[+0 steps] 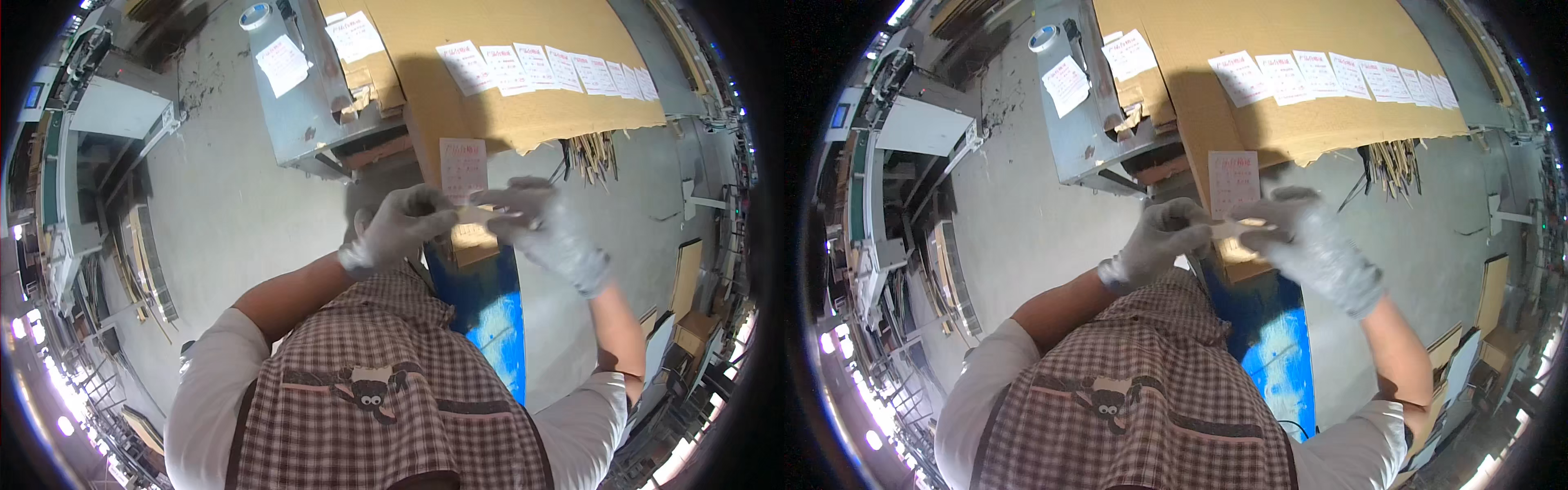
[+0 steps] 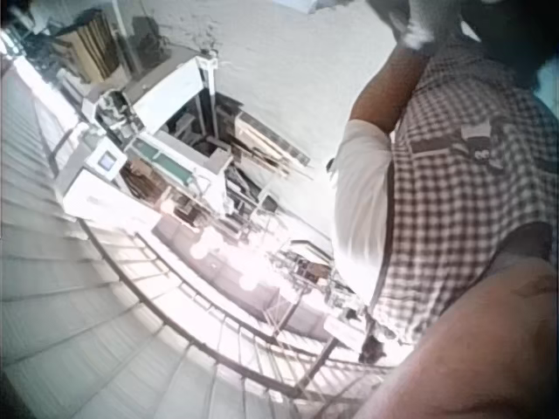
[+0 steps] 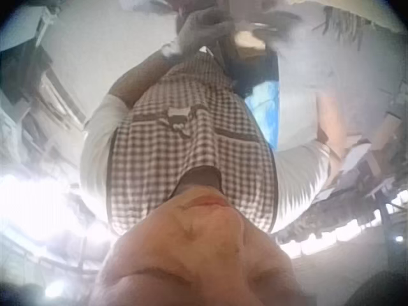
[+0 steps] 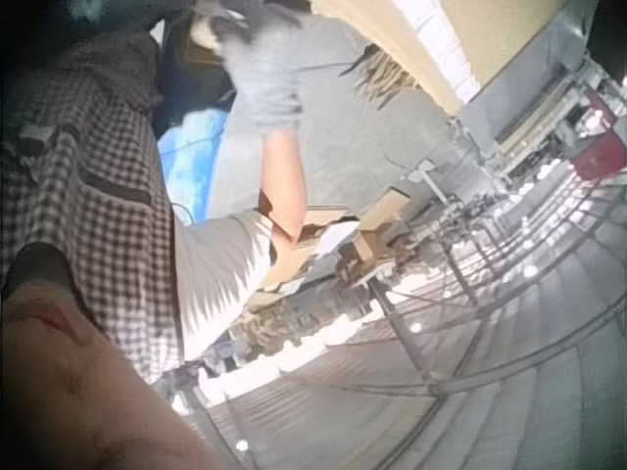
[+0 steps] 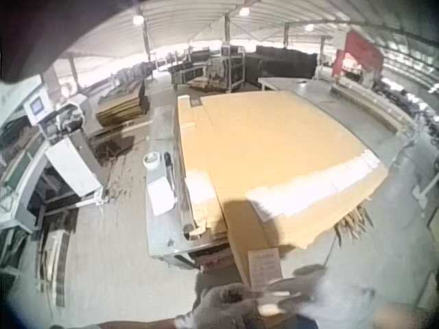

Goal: Packing long thin boards into a stack and securing them with tape and labels.

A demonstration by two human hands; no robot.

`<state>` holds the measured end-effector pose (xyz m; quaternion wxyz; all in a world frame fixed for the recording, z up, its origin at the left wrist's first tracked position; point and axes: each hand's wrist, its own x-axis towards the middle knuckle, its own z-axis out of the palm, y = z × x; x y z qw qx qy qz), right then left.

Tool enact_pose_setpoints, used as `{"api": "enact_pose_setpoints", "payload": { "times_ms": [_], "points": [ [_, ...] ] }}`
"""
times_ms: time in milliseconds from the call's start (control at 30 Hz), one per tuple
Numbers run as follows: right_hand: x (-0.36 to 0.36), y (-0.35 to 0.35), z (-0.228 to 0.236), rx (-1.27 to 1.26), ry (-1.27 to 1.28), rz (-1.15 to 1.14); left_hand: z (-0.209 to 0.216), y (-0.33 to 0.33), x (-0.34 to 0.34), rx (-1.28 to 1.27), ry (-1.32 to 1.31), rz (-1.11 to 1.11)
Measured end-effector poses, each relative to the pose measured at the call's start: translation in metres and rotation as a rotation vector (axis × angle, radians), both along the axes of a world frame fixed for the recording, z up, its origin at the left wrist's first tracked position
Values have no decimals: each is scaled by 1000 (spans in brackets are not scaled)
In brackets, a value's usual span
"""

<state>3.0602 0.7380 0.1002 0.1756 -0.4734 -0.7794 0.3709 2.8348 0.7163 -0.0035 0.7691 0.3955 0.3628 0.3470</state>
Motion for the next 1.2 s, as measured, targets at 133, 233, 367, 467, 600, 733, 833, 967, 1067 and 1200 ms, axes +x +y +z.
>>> {"api": "enact_pose_setpoints", "payload": {
  "times_ms": [133, 233, 367, 467, 600, 733, 833, 967, 1067, 1200],
  "points": [
    [49, 48, -48, -132, -338, 13, -77, -4, -25, -243, -138, 164],
    [65, 52, -170, -530, -309, 17, -109, 4, 6, -267, 40, 126],
    [18, 47, -194, -501, 10, 156, -135, 16, 15, -191, -67, 70],
    [30, 36, -199, -689, 178, -13, -162, 35, 11, -134, -96, -63],
    [34, 25, -198, -393, 47, -48, -186, 28, 29, -20, -365, -10],
    [38, 25, -194, -275, 87, -11, -254, 40, 36, 111, -507, -326],
    [6, 10, -146, -231, 175, -786, -239, 52, 23, 144, -223, -461],
    [-57, -7, -119, 361, -370, -192, -224, 50, 14, 290, 59, -478],
    [-55, -16, -139, 341, -340, -343, -164, 30, -24, 27, 366, -410],
    [-57, -15, -132, 373, -396, -229, -49, 35, -46, 83, 166, -221]
  ]
}}
